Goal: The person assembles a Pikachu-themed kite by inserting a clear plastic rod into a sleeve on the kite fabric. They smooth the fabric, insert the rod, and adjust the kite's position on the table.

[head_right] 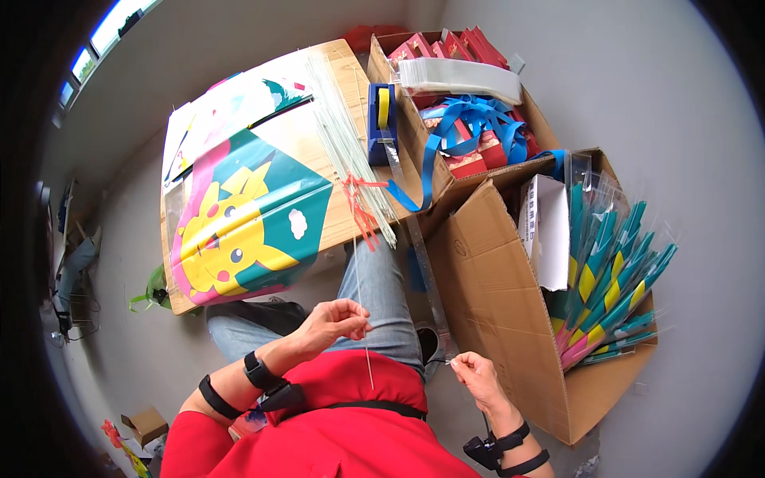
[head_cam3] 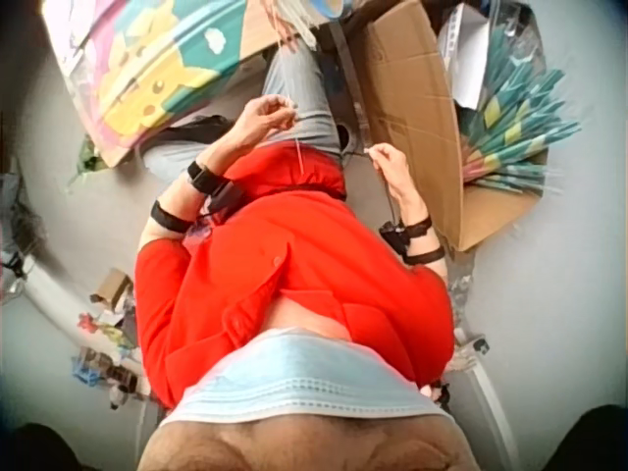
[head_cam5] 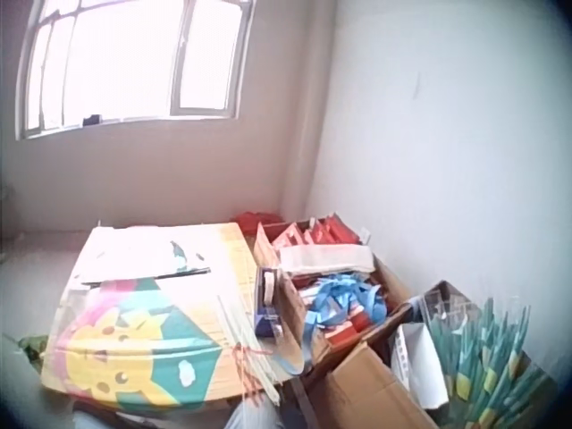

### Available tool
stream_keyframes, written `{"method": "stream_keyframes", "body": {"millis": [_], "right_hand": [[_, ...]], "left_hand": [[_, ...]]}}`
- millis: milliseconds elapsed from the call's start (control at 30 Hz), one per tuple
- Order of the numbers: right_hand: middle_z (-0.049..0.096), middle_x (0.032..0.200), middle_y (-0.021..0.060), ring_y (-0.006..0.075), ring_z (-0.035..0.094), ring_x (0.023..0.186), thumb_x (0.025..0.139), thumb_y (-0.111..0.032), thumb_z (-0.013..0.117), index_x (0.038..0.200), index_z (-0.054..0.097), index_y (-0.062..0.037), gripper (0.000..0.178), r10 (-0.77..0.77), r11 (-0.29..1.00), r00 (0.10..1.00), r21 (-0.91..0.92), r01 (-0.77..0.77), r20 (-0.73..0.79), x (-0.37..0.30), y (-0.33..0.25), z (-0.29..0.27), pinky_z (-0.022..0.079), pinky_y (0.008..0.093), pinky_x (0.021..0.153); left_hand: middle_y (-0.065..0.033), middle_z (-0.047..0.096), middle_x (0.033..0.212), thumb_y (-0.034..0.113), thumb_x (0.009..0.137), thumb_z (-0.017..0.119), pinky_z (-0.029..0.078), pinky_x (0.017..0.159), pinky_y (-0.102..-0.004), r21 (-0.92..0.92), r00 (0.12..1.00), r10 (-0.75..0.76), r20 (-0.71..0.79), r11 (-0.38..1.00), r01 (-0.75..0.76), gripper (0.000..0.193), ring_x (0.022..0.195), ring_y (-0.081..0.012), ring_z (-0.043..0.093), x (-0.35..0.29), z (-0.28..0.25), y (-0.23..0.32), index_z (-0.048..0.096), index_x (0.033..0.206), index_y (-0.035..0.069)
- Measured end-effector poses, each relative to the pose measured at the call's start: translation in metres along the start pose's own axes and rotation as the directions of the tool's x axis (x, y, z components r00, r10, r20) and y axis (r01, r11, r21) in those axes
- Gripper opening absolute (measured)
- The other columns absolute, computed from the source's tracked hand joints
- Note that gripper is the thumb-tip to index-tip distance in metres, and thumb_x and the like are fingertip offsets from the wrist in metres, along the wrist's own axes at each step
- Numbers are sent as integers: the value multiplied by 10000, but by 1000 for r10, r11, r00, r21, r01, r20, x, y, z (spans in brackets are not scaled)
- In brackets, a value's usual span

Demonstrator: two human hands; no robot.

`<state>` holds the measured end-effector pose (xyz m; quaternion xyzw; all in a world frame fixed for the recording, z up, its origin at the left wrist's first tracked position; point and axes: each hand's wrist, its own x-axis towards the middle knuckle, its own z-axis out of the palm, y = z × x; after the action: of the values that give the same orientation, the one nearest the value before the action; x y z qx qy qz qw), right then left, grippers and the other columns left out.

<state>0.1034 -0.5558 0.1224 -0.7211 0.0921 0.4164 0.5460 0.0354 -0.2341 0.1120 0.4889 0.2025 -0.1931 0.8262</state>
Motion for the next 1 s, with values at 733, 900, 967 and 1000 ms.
{"method": "stream_keyframes", "body": {"millis": [733,900,967,1000], "right_hand": [[563,1188,45,112,514,1011,904,-143,626,896,648,-40,106,43,999,965,1,-44,258,40,42,-3,406,258,880],[556,1201,41,107,504,1029,900,-145,631,897,647,-47,100,60,998,963,-21,-57,264,42,38,-7,404,256,875],[553,1206,37,104,502,1032,899,-146,633,894,646,-49,98,65,998,962,-22,-61,265,42,37,-8,404,253,871],[552,1208,35,102,501,1033,898,-147,634,891,645,-51,97,75,997,961,-21,-72,266,43,35,-7,403,252,868]], "left_hand": [[-68,660,887,392,938,599,478,759,-298,488,760,422,-495,858,-158,429,815,-149,594,240,-74,134,645,1027,-25],[-9,603,851,313,898,671,417,721,-247,134,745,280,-605,958,-252,319,780,-92,501,263,-43,144,654,959,0],[-7,605,851,285,896,672,414,723,-241,102,737,270,-620,959,-264,291,784,-87,503,267,-43,143,651,956,0],[-6,606,851,270,896,672,413,724,-239,90,733,266,-626,958,-271,277,786,-85,505,268,-43,142,649,954,0]]}}
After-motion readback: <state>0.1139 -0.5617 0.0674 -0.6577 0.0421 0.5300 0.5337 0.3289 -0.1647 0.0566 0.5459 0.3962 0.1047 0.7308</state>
